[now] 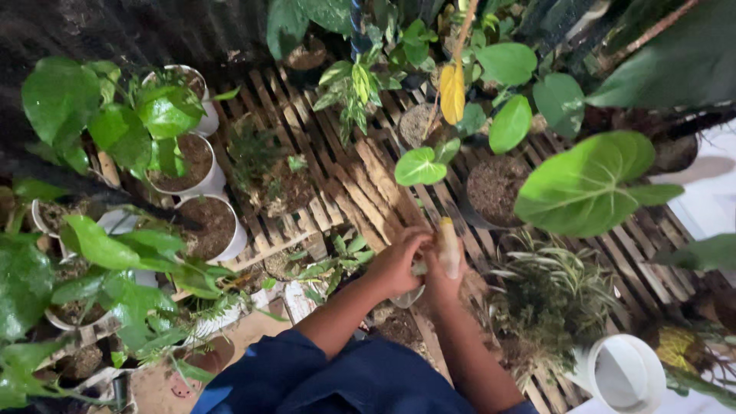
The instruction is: The person uses a spray bottle to mist water onto various potted plants arranged on wooden shelves. They move along the shelving unit, spraying leaves and soil of multiple plants in sequence.
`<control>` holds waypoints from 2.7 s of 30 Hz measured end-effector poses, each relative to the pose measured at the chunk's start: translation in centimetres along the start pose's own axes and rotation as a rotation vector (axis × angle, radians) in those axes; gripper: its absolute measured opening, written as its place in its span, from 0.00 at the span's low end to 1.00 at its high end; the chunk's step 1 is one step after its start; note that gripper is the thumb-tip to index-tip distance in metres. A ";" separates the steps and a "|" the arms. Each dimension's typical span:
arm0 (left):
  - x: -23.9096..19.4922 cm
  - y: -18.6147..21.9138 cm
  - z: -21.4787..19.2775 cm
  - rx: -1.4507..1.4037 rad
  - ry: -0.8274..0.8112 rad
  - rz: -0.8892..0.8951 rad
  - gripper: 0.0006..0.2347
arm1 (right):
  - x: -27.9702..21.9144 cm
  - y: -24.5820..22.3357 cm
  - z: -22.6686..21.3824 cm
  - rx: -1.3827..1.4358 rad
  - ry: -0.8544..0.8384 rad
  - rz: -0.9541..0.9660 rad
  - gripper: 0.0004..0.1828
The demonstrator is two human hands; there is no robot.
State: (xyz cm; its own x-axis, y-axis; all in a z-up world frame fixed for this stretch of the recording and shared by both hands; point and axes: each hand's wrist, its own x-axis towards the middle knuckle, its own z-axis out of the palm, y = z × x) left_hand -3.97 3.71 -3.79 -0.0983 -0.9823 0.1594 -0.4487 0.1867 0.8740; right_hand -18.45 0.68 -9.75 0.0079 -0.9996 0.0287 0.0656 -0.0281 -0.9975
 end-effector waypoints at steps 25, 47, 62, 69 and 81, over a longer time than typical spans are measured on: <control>35.7 -18.8 0.6 -0.535 0.128 -0.339 0.24 | 6.4 -1.2 2.9 -0.153 0.129 0.015 0.22; 38.1 -16.3 -7.6 -1.265 0.142 -0.588 0.24 | 5.7 -1.0 2.4 -0.213 0.166 0.032 0.23; 28.6 -16.6 -5.9 -0.975 0.162 -0.622 0.23 | 7.0 -2.1 2.5 -0.158 0.184 -0.043 0.18; 18.7 -12.0 -4.4 -1.028 0.498 -0.595 0.22 | 6.6 -3.1 3.0 -0.185 0.193 -0.063 0.17; 2.4 -7.3 1.8 -0.831 0.349 -0.579 0.15 | 5.5 -3.2 2.6 -0.085 0.136 -0.073 0.16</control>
State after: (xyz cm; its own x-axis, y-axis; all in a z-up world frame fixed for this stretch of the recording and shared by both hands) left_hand -2.55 0.00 -10.60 0.2538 -0.8926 -0.3727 0.4131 -0.2484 0.8762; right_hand -16.01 -4.75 -6.24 -0.1297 -0.9867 0.0979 -0.0234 -0.0956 -0.9951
